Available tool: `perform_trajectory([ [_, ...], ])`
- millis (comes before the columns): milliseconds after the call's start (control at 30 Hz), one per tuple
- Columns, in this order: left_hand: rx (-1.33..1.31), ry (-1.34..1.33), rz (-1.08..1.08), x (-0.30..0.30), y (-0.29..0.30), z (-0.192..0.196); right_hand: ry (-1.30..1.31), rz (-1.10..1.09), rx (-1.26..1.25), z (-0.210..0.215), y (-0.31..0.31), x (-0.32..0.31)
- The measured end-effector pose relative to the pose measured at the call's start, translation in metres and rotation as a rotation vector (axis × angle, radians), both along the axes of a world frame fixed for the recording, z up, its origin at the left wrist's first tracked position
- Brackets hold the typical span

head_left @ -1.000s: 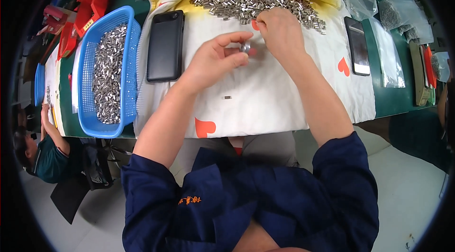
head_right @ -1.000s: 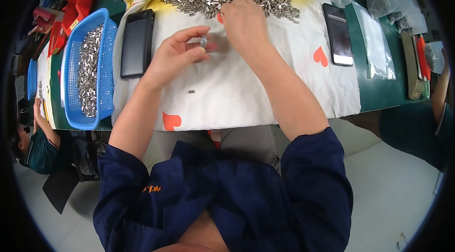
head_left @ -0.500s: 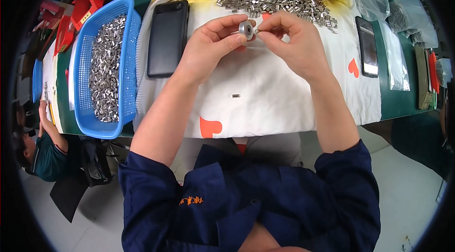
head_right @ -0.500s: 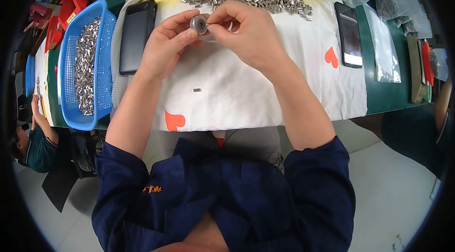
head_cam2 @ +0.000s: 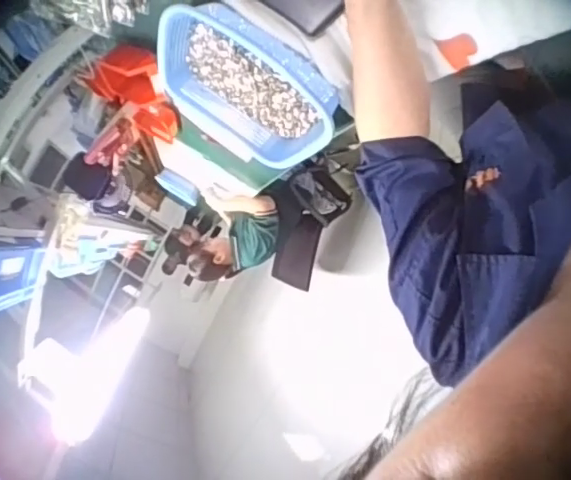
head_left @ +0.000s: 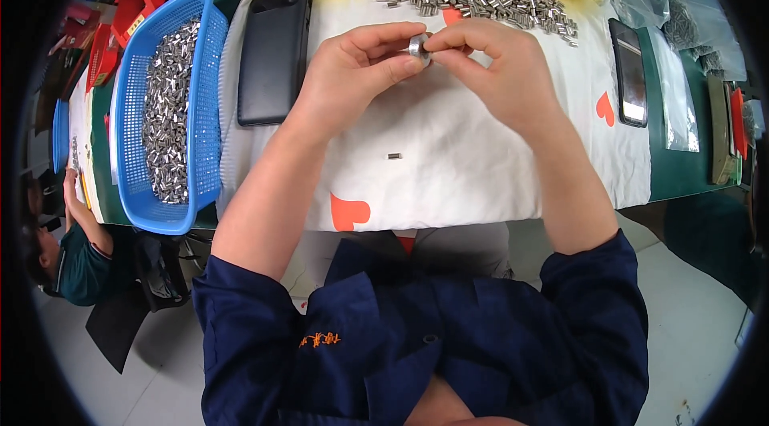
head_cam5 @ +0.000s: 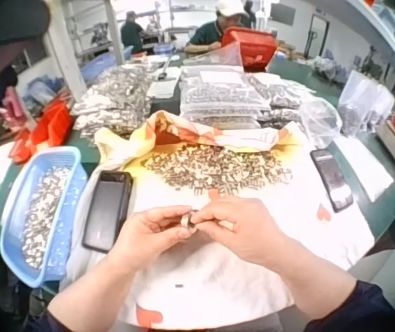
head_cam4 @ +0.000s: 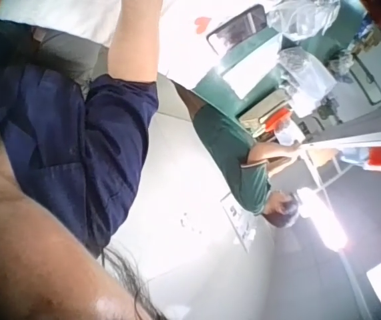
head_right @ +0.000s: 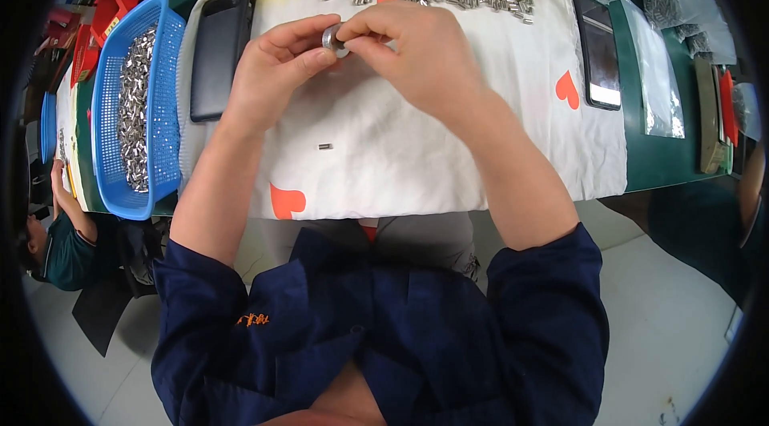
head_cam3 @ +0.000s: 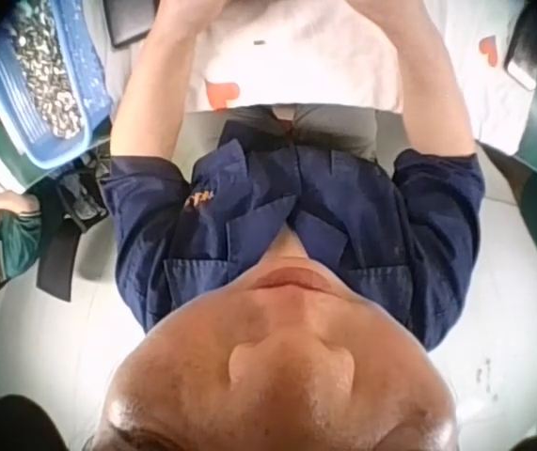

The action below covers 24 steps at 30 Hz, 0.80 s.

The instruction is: Assembling small metal pins and components into a circular metal housing unit.

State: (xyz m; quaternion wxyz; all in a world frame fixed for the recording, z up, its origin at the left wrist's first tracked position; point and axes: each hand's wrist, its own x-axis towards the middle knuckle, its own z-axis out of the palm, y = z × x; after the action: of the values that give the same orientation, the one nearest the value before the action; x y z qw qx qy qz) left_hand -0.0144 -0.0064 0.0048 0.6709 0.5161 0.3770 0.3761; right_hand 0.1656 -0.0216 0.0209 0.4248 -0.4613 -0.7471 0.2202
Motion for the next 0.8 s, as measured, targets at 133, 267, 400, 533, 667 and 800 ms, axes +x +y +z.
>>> perform_trajectory([
  [133, -0.059, -0.033, -0.056, 0.001, -0.001, -0.001, 0.080, 0.074, -0.332, 0.010, 0.001, 0.005],
  [267, -0.099, -0.023, -0.113, 0.001, -0.003, 0.004, 0.140, 0.104, -0.486, 0.011, 0.007, 0.017],
  [400, -0.094, -0.016, -0.119, -0.001, -0.003, 0.005, -0.025, -0.221, -0.256, 0.007, 0.019, 0.042],
  [533, -0.074, -0.030, -0.135, -0.002, -0.001, 0.002, -0.399, -0.248, -0.225, -0.001, 0.021, 0.044],
  [667, -0.048, -0.033, -0.140, -0.001, 0.000, 0.003, -0.499, -0.250, -0.095, -0.010, 0.024, 0.044],
  [800, -0.070, -0.012, -0.116, -0.001, 0.000, 0.004, -0.530, -0.185, -0.041, -0.007, 0.019, 0.037],
])
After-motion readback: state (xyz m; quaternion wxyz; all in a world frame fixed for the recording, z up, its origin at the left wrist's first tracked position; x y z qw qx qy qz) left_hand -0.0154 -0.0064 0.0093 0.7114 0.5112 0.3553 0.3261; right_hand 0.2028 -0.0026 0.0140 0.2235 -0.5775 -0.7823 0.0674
